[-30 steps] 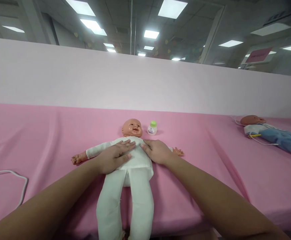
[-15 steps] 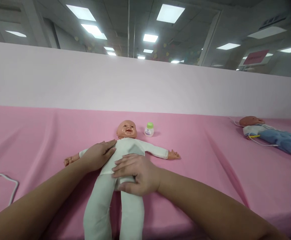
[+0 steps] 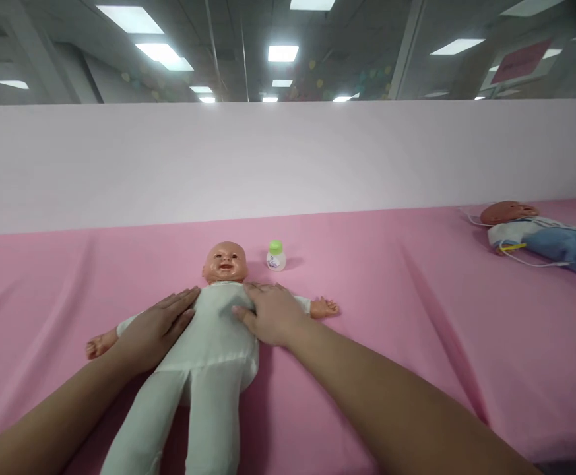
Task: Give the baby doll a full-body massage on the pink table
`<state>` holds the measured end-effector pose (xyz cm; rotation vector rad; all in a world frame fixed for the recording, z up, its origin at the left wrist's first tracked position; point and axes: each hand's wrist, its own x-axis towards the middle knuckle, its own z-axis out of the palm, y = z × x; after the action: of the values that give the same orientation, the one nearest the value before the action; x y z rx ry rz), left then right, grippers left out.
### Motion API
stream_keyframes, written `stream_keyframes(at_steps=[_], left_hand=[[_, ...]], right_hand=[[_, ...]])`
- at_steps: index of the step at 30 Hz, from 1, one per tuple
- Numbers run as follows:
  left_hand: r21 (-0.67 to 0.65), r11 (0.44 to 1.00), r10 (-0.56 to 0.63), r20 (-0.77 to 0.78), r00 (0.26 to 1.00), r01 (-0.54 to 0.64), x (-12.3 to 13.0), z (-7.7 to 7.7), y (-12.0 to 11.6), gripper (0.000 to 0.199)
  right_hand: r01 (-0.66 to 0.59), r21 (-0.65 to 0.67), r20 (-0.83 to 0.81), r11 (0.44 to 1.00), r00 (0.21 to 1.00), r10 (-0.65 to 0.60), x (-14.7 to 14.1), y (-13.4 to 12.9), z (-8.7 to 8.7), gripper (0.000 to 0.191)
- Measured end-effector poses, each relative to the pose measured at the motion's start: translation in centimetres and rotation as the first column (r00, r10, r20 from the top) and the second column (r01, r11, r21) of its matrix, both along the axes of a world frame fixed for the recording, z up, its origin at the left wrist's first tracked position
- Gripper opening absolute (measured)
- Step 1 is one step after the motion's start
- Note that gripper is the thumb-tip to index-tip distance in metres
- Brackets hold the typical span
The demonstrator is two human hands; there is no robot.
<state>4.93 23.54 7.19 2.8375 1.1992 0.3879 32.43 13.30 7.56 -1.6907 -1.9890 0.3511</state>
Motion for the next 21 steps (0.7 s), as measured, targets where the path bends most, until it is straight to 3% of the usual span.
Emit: stream_keyframes(at_steps=[3,6,8,10,13,15,21], left_hand=[[0.042,0.998,-0.053,0.119,0.992,0.048,-0.3,0.9,-0.8,0.065],[0.016,0.97,-0.239,0.217,0.946,0.241,-0.2,2.5,-2.5,0.058],[-0.052,0.93,-0.349,0.189,0.918,0.365,0.2,3.3,-3.5,0.054],[-0.11,0.906,-0.394,0.13,0.91,0.408,0.8,3.5,-4.0,0.052],[-0.125,0.924,-0.35,0.1,0.931,0.361,1.6,2.8,-3.6,0.051],[-0.119,0.944,-0.296,0.118,0.948,0.309,1.9,2.1,-3.0,0.051],[-0.132,0.991,0.029,0.186,0.982,-0.004,1.4,0.4,-0.4,0.069]], right_hand=[[0.006,0.018,-0.036,1.0,0.999,-0.005,0.1,-0.1,0.2,0.068],[0.007,0.028,-0.063,1.0,0.998,-0.005,0.3,0.1,0.2,0.062],[0.023,0.052,-0.09,0.998,0.996,-0.019,0.4,0.4,0.0,0.051],[0.063,0.12,-0.134,0.991,0.99,-0.047,0.5,0.9,-0.3,0.032],[0.124,0.316,-0.243,0.941,0.969,-0.046,0.7,1.3,-0.6,0.023],[0.103,0.428,-0.298,0.898,0.954,0.033,0.6,1.0,-0.5,0.023],[-0.273,0.552,-0.172,0.788,0.887,0.428,-2.6,-1.6,-0.3,0.022]])
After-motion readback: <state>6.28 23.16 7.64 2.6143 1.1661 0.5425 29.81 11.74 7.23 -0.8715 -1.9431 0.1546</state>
